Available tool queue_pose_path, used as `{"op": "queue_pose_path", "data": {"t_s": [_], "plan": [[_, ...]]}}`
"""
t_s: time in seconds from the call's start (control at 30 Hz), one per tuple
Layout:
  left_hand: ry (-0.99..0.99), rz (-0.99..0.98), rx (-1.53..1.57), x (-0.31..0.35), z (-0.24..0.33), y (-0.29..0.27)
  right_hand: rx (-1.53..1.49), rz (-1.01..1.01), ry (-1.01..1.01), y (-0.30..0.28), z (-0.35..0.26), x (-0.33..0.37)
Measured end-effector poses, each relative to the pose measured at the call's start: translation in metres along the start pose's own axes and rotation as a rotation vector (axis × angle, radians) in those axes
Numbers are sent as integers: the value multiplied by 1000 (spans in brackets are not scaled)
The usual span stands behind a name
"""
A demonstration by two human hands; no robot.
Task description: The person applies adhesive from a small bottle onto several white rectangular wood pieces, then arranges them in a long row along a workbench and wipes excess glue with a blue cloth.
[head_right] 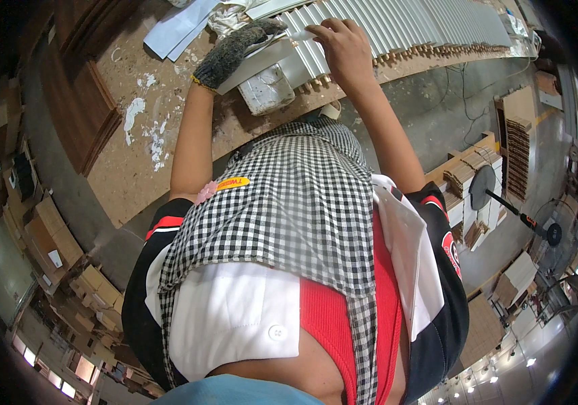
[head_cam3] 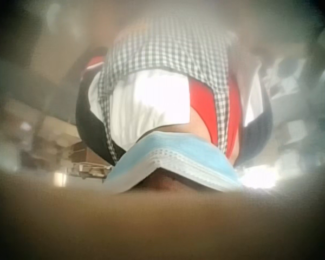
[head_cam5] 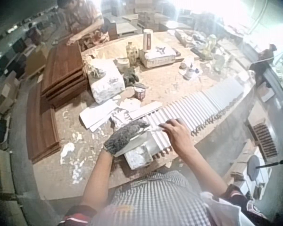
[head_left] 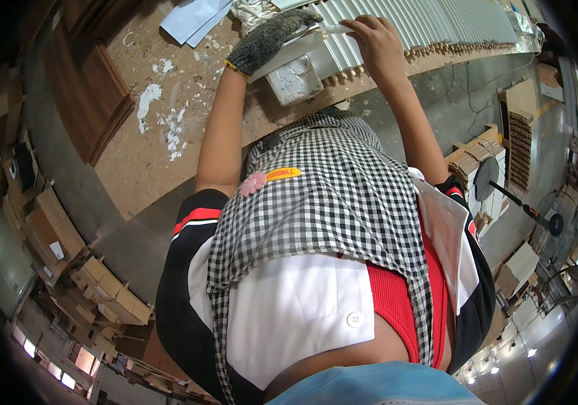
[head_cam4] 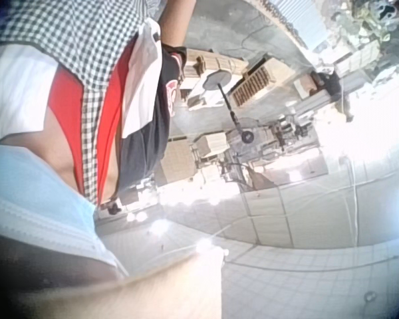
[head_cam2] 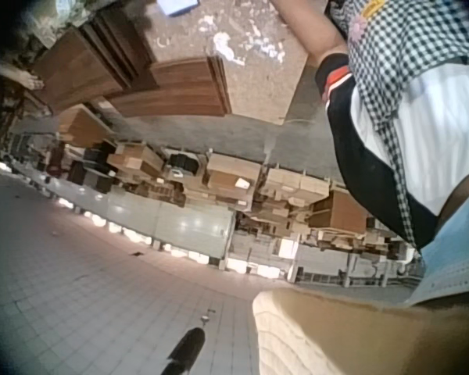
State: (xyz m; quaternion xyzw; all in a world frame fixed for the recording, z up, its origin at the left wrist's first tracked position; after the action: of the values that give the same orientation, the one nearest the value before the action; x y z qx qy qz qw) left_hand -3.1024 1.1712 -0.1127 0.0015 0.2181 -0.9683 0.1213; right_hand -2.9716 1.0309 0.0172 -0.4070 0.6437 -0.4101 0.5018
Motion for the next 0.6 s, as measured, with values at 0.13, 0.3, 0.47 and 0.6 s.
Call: {"op": "queue_pose_path", "data": {"t_s": [0.13,0.3,0.47,0.6], "plan": [[6,-32,40,-2,3,2,30,-13,-7,3,1,-2],[63,7,-75,2,-1,0,133,-17,-62,6,-7,-5],[221,11,-160,5,38,-4,196,-25,-83,4,-13,-4],[233,22,-195,9,46,-5,218,-12,-121,-1,-21,-7]]}}
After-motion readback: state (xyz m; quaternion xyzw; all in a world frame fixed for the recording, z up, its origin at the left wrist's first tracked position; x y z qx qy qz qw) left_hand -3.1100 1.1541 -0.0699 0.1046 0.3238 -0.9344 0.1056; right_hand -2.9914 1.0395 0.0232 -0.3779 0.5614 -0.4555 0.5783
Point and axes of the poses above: each hand's wrist, its own x-axis away from the middle knuckle, its own y-axis out of the palm, z = x × y, the point moved 8 cm from there along -x, towards the middle knuckle, and after that the axes turned 5 degrees about -z, right-handed, at the moved point
